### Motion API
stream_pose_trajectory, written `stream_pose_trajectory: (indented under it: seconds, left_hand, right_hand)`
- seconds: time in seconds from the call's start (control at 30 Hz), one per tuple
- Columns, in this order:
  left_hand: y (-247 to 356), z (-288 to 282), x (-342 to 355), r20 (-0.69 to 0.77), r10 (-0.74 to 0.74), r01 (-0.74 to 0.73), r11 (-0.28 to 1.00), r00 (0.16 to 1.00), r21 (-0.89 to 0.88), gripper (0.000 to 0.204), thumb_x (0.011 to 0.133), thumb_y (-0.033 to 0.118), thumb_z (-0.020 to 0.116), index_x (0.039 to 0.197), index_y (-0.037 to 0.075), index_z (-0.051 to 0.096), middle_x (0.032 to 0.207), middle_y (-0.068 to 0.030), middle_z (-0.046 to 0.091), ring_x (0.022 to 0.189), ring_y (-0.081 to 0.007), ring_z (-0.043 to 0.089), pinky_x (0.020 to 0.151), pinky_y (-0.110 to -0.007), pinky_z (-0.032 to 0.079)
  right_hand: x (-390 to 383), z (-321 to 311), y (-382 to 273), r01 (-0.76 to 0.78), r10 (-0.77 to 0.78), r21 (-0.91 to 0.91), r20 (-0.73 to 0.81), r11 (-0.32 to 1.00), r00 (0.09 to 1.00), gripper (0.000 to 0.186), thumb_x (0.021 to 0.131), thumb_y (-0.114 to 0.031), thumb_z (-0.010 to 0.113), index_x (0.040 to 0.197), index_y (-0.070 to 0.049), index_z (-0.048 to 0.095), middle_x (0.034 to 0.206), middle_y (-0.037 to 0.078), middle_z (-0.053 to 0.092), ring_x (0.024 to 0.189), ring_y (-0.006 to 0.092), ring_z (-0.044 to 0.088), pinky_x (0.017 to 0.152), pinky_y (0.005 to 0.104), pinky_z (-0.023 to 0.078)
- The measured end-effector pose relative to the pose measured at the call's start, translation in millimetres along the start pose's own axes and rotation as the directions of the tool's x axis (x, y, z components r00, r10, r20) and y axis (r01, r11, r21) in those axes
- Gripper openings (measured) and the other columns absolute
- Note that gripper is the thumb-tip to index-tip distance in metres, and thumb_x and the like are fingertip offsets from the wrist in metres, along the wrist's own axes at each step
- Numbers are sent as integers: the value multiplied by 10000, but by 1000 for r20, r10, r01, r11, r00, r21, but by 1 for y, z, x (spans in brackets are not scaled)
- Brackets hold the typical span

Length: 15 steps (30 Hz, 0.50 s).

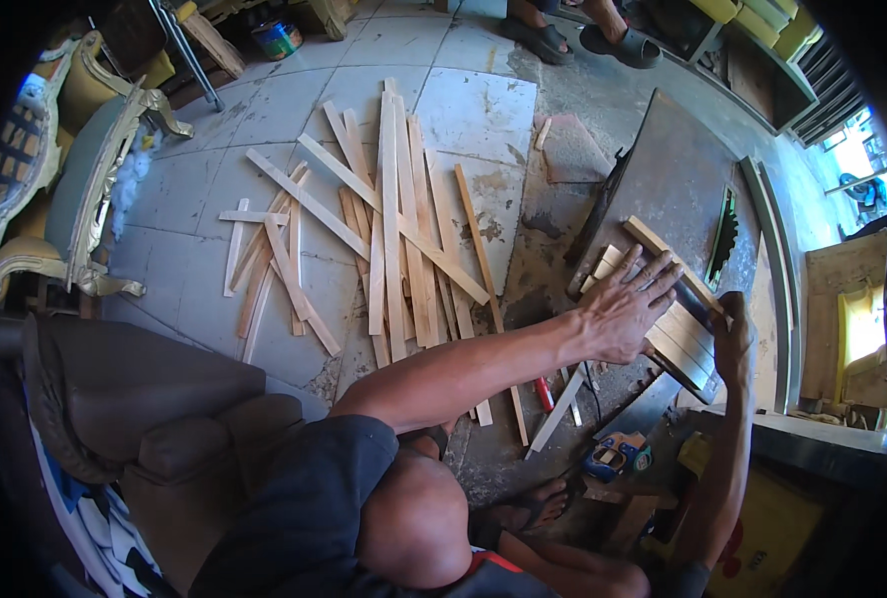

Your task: The person cuts a small wooden slat with a hand saw, then uses a utility knife to shave edges, and finally stacks multiple slats together.

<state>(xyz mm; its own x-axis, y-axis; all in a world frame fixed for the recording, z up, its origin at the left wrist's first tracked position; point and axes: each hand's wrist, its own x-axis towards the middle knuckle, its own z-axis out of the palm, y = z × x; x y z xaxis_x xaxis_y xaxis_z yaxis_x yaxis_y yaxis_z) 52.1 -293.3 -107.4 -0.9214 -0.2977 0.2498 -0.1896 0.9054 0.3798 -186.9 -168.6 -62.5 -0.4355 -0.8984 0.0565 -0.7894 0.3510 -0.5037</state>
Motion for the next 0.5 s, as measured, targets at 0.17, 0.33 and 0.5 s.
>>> stream_pose_trajectory:
  seconds: [0.17,0.33,0.5]
  left_hand:
    - [-4,2,-3,0,0,0,1000,1000,28,846,920,575,623,1550,38,448,1721,-166,193,1610,-340,65,1294,-580,23]
    - [-4,-4,-5,23,8,-9,1000,1000,29,855,938,574,602,1568,29,411,1722,-176,183,1610,-336,74,1293,-582,31]
    - [2,-13,0,69,22,-22,1000,997,7,865,904,516,681,1544,-9,431,1677,-232,278,1595,-348,161,1297,-562,64]
  right_hand:
    - [-8,4,-11,-65,61,58,63,996,996,223,934,-78,657,1150,-24,638,1170,170,684,1147,332,638,966,425,500]
    - [-8,7,-15,84,-83,-16,15,996,996,244,973,-139,666,1190,-35,709,1170,153,705,1125,295,669,985,398,499]
    - [-11,11,-4,-12,12,103,6,995,1000,222,965,-152,703,1145,-38,763,1142,133,736,1093,275,698,978,364,510]
